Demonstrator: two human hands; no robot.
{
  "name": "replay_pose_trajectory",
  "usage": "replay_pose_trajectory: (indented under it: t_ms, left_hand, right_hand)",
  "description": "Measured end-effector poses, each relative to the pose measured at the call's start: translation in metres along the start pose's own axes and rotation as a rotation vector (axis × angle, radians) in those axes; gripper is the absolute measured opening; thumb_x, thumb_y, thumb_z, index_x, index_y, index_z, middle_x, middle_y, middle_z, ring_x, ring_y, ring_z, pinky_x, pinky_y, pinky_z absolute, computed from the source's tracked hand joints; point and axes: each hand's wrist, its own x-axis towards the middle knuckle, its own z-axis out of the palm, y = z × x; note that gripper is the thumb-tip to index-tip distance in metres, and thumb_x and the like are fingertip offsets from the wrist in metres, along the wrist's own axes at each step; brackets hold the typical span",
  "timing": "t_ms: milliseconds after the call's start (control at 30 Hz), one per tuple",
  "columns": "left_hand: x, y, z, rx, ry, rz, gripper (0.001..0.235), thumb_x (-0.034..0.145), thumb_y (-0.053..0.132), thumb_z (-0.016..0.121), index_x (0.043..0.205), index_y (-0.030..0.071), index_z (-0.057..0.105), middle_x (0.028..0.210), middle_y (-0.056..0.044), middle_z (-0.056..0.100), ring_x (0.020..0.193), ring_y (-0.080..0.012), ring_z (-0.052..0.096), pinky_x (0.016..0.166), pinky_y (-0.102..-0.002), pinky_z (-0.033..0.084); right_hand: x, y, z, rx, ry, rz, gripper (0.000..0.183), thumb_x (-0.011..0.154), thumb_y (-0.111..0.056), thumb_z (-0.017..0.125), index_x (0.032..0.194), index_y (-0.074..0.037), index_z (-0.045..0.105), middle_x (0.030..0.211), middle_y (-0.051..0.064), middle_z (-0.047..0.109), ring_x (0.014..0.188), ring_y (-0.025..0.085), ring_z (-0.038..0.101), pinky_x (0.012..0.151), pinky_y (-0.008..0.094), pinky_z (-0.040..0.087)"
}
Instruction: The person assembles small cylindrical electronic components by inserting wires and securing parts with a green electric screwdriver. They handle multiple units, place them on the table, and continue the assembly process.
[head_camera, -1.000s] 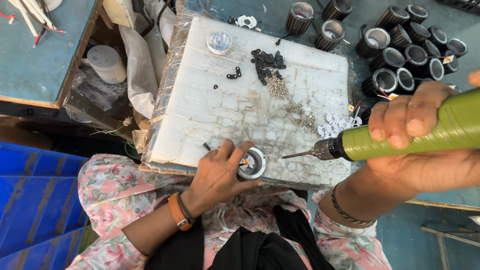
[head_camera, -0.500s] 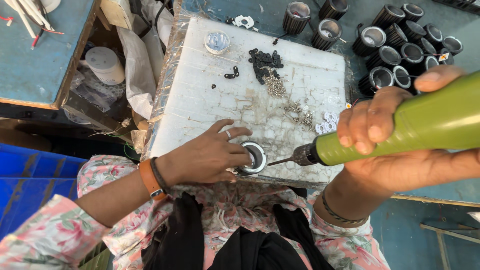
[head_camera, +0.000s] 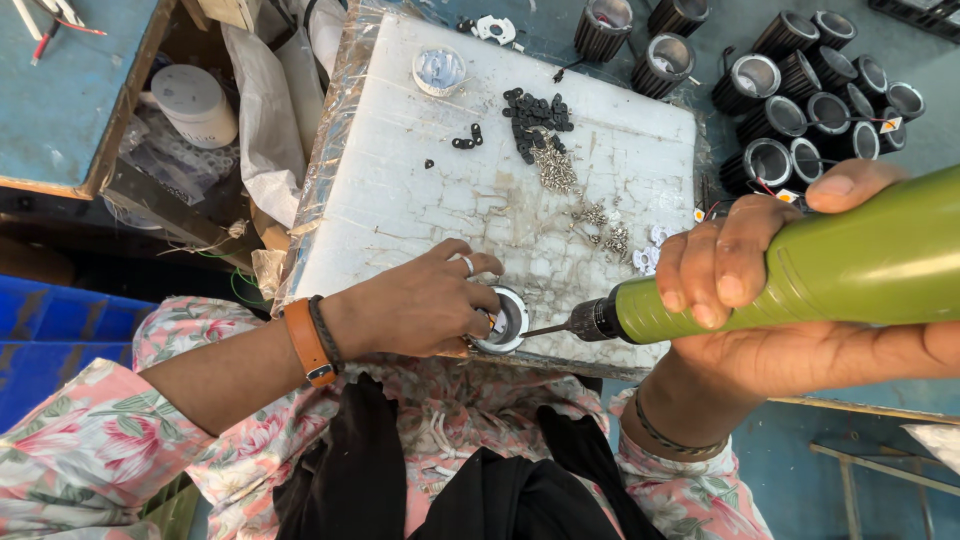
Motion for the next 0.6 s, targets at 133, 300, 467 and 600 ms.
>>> replay_pose_trajectory:
  t_ms: [133,300,467,600]
  left_hand:
    - [0.0,0.001,0.003,-0.038,0.011,0.013,0.023,0.07,0.029,0.08,0.09,0.017,0.078,0.115,0.001,0.067,0.13,-0.0283,0.05,0.102,-0.047,0.039]
    - [-0.006,0.001,0.01,0.049,0.13,0.069,0.014,0.08,0.015,0.069,0.092,0.018,0.076,0.114,0.001,0.066,0.132,-0.0261,0.053,0.096,-0.043,0.044]
    - [-0.012,0.002,0.016,0.055,0.168,0.054,0.013,0.078,0.014,0.068,0.088,0.017,0.075,0.115,0.001,0.067,0.131,-0.0278,0.053,0.095,-0.042,0.044]
    - [-0.009,0.002,0.016,-0.001,0.102,0.014,0.014,0.077,0.018,0.072,0.089,0.015,0.075,0.114,-0.001,0.067,0.128,-0.0266,0.055,0.097,-0.043,0.044]
  right_hand:
    - [0.001,0.003,-0.002,-0.018,-0.02,0.025,0.094,0.086,-0.091,0.041,0.129,-0.008,0.045,0.083,0.017,0.066,0.062,0.024,0.06,0.061,0.043,0.051]
    - [0.002,0.005,0.0,-0.112,0.079,0.022,0.094,0.085,-0.092,0.039,0.126,-0.007,0.046,0.073,0.015,0.058,0.053,0.023,0.052,0.05,0.044,0.048]
    - [0.001,0.004,0.007,-0.114,0.114,0.033,0.09,0.09,-0.089,0.033,0.125,-0.007,0.047,0.071,0.015,0.055,0.051,0.022,0.048,0.053,0.042,0.043]
    - [0.004,0.007,0.013,-0.132,0.126,0.025,0.092,0.087,-0.091,0.034,0.123,-0.007,0.047,0.067,0.013,0.057,0.046,0.021,0.05,0.048,0.041,0.047]
